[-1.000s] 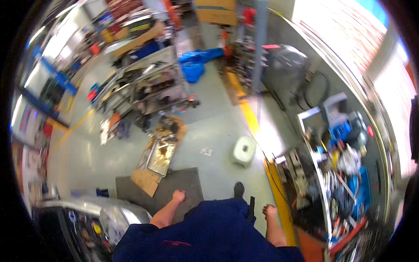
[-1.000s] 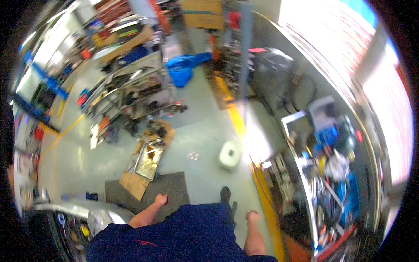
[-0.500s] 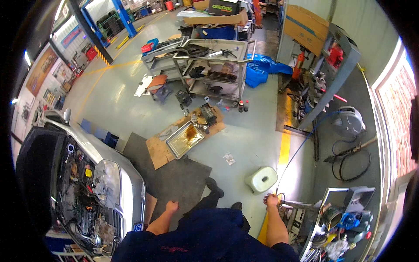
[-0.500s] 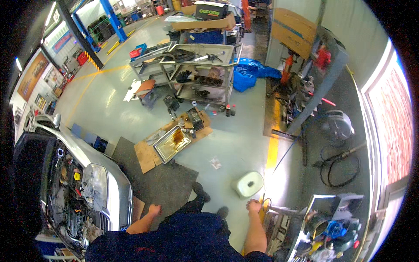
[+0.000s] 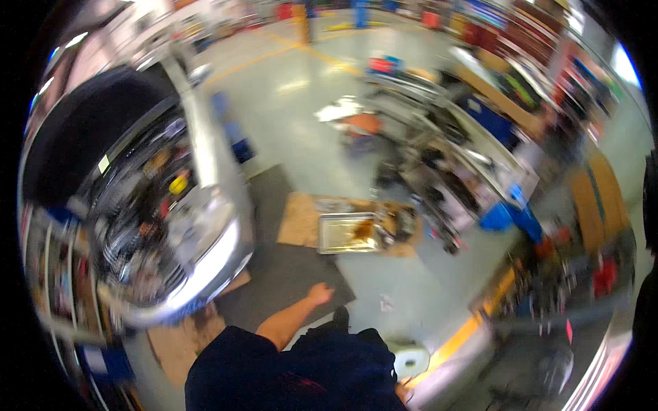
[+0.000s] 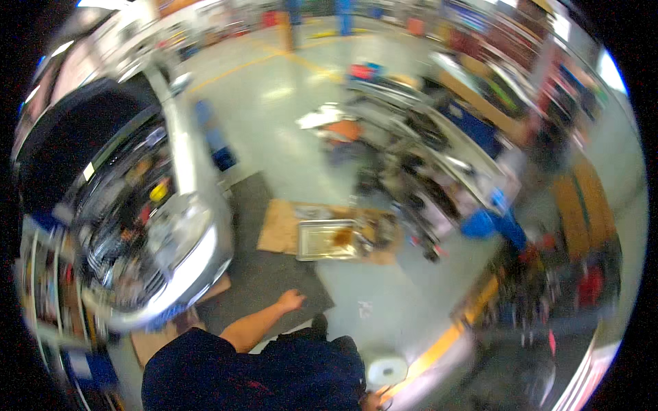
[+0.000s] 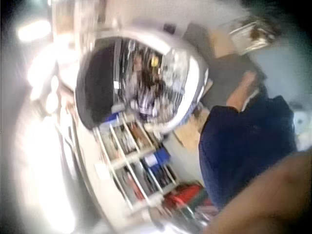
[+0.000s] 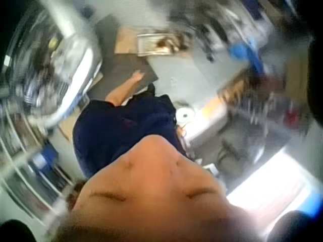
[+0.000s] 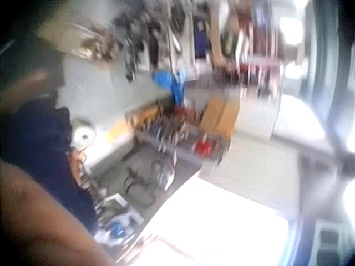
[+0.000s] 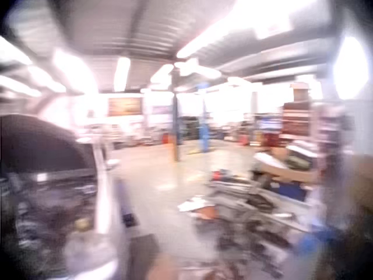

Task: The person works on a car engine with the hood open, using a wrench to tighten bolts and handling various engine components. They move around the garage to retrieve tools and parts from a workbench and tool chest before returning to the engine bay to continue the repair.

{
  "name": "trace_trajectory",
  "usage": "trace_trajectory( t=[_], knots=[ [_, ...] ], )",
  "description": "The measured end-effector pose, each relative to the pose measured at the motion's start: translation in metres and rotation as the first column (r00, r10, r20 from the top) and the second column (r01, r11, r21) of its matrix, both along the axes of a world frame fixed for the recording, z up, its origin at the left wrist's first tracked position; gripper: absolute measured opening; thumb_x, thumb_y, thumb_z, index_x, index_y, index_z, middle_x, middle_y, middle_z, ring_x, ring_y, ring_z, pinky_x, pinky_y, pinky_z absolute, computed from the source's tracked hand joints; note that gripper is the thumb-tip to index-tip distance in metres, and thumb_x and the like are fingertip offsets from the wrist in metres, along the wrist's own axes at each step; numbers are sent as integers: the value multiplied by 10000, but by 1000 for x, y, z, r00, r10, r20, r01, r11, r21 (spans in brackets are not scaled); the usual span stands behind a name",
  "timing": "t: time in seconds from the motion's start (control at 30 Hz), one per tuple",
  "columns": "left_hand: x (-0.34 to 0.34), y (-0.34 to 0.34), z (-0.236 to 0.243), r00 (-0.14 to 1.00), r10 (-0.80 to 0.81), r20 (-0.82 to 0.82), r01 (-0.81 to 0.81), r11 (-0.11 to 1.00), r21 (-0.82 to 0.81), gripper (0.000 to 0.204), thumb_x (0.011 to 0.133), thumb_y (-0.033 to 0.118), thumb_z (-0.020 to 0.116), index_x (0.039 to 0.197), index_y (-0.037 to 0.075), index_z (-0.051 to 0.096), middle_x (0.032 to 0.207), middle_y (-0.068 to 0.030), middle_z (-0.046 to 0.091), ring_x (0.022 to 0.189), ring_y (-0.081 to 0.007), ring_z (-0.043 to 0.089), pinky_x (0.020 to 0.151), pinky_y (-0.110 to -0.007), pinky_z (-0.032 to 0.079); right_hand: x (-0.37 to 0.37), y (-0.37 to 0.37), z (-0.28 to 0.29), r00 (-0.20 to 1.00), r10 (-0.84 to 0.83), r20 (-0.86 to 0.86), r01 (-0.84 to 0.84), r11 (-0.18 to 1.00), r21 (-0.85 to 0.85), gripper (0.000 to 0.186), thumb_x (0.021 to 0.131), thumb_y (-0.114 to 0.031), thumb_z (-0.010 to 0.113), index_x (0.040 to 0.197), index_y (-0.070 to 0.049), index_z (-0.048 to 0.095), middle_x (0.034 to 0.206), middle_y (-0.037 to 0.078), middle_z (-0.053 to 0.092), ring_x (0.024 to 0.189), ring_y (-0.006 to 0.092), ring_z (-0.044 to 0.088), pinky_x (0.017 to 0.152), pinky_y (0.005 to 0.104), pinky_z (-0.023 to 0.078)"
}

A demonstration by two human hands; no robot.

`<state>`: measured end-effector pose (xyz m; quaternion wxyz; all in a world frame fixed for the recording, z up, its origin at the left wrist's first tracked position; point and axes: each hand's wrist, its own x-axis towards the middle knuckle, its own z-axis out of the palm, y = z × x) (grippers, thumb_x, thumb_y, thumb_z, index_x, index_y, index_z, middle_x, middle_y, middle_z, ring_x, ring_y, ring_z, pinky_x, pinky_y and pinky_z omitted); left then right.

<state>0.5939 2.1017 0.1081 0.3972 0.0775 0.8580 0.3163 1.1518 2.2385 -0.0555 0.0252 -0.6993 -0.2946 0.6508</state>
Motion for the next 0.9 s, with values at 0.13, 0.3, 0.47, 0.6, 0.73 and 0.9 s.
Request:
trace_trajectory(
  t=[0.13,0.3,0.47,0.6,0.73,0.9],
  knots=[
    [-12,26,13,975,203,-87,-167,934,316,327,911,318,610,978,5,679,837,-135,718,738,-258,697,688,-389,544,-92,62,29,947,320,-21,-321,945,-57,223,893,-301,497,955,-109,593,827,149,587,695,310,567,551,468,478],
    [32,-76,-1,838,541,-70,-514,826,233,355,923,350,611,1030,19,687,875,-135,714,751,-231,693,708,-374,544,-172,175,12,836,548,-21,-548,835,-58,227,917,-298,471,844,-119,592,705,109,560,577,257,533,498,414,456],
    [157,-244,-70,973,-88,-215,-68,777,-626,283,865,311,610,911,51,712,896,-163,736,802,-322,716,761,-439,570,-345,303,-25,749,474,-462,-486,868,102,150,917,-219,526,820,-106,545,673,71,560,537,207,544,459,360,441],
    [290,-308,-72,688,726,-13,-627,585,-514,278,883,249,565,801,10,680,677,-139,691,552,-235,675,575,-363,569,-500,247,88,752,611,-249,-532,784,319,189,925,-186,578,1062,-55,574,798,91,615,605,178,567,496,296,446],
    [340,-309,-84,291,953,83,-887,302,-349,226,895,159,553,804,-18,659,656,-150,671,501,-250,644,471,-370,540,-575,172,122,655,714,-249,-626,696,350,152,932,-150,568,1036,-40,584,777,102,621,572,191,571,486,292,462],
    [298,-321,-100,47,983,177,-936,106,-335,341,904,247,540,736,-15,679,684,-111,708,526,-223,658,532,-356,559,-612,41,102,433,851,-295,-794,516,322,174,913,-151,610,1031,-23,620,807,119,654,651,236,630,566,358,530]
  ],
)
